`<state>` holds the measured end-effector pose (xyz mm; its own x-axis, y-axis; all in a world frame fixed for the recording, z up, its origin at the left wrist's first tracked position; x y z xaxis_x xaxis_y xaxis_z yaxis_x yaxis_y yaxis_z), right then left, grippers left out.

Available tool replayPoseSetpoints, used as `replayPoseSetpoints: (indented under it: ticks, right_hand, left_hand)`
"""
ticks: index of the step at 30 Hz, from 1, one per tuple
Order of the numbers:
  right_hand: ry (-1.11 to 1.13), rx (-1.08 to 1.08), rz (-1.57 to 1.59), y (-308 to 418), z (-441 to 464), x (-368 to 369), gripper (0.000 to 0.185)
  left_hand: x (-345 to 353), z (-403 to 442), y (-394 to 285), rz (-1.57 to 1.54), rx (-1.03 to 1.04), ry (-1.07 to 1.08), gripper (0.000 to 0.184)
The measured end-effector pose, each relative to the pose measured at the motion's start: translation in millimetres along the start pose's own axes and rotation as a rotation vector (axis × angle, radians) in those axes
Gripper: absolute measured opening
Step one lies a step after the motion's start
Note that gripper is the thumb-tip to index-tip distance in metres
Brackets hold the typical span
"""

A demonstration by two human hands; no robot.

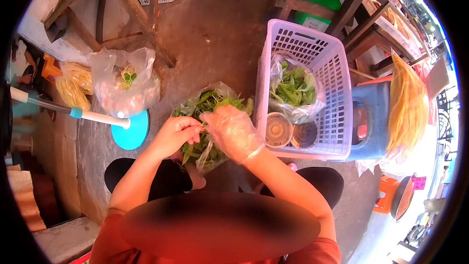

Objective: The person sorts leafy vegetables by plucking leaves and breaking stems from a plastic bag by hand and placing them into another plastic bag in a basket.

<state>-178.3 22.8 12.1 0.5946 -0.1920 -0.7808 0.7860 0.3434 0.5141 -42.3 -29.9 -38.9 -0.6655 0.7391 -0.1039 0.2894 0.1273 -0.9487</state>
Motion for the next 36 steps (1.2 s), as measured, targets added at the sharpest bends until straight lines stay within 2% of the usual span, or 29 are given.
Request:
replayPoseSetpoints:
  ticks: [4,7,11,14,16,18,19,20,21,23,24,27,28,33,35,36]
  right_hand:
    - [-0.085,-0.062,0.042,-7.0,-0.7,-6.3,0.030]
    - [-0.039,-0.125,0.030,7.2,1.4,-7.4,0.034]
    - [-0.004,-0.102,-0.113,4.5,-4.9,12.9,0.024]
    - [0.072,-0.160,-0.148,4.8,-7.7,20.3,0.016]
    - [0.087,-0.232,-0.075,12.9,-11.6,27.4,0.014]
    - [0.044,-0.215,0.024,22.8,-13.2,25.6,0.014]
    - [0.022,-0.206,0.073,26.4,-12.6,21.9,0.014]
    - [0.114,-0.176,-0.075,22.2,-5.3,20.8,0.012]
    - [-0.139,-0.103,0.081,9.6,-3.6,5.3,0.011]
    - [-0.134,0.081,0.162,-15.4,-2.9,-6.6,0.011]
    - [-0.083,0.106,0.156,-17.6,-1.3,-8.7,0.014]
    - [-0.118,-0.088,0.000,4.3,-1.0,-6.8,0.020]
    - [0.102,-0.060,-0.122,4.7,-0.8,6.3,0.022]
    - [0.012,-0.103,-0.191,-2.3,-8.6,8.3,0.013]
    - [-0.011,-0.130,-0.175,-0.8,-9.9,8.4,0.011]
    - [0.055,-0.111,-0.233,-1.2,-9.3,12.0,0.010]
  left_hand:
    - [-5.1,-0.6,4.4,-0.116,-0.063,0.018,0.021]
    - [-2.6,0.2,9.7,-0.249,-0.139,0.049,0.020]
    - [7.1,1.7,13.2,-0.386,-0.194,0.059,0.018]
    - [4.1,6.2,21.1,-0.558,-0.163,-0.081,0.017]
    - [-8.0,14.0,37.6,-0.502,-0.070,-0.213,0.016]
    - [-20.7,16.5,43.2,-0.427,-0.024,-0.332,0.015]
    - [-20.3,15.9,40.8,-0.399,-0.030,-0.292,0.015]
    - [-19.1,14.1,36.4,-0.370,-0.037,-0.249,0.015]
    - [-15.6,12.7,31.9,-0.342,-0.044,-0.203,0.015]
    - [-4.4,7.4,27.2,-0.278,-0.054,-0.162,0.015]
    - [1.9,5.2,25.2,-0.261,-0.065,-0.125,0.015]
    - [9.5,2.8,16.4,-0.234,-0.090,-0.090,0.016]
    - [6.9,2.8,14.7,-0.227,-0.082,-0.089,0.016]
    - [10.5,-0.4,11.4,-0.132,-0.100,-0.011,0.016]
    - [13.0,1.5,17.7,-0.243,-0.103,0.010,0.015]
    - [12.5,2.4,20.5,-0.307,-0.104,0.013,0.014]
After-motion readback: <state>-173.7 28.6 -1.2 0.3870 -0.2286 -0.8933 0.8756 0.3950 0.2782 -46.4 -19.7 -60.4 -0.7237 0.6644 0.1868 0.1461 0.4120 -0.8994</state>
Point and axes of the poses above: each hand's wrist, its own z-axis towards the middle knuckle, its own x-axis out of the palm, y = z × x, the point moved 6 cm from there along z, towards the middle knuckle, and after that the axes turned 3 degrees about -z, right-handed, at the moved point
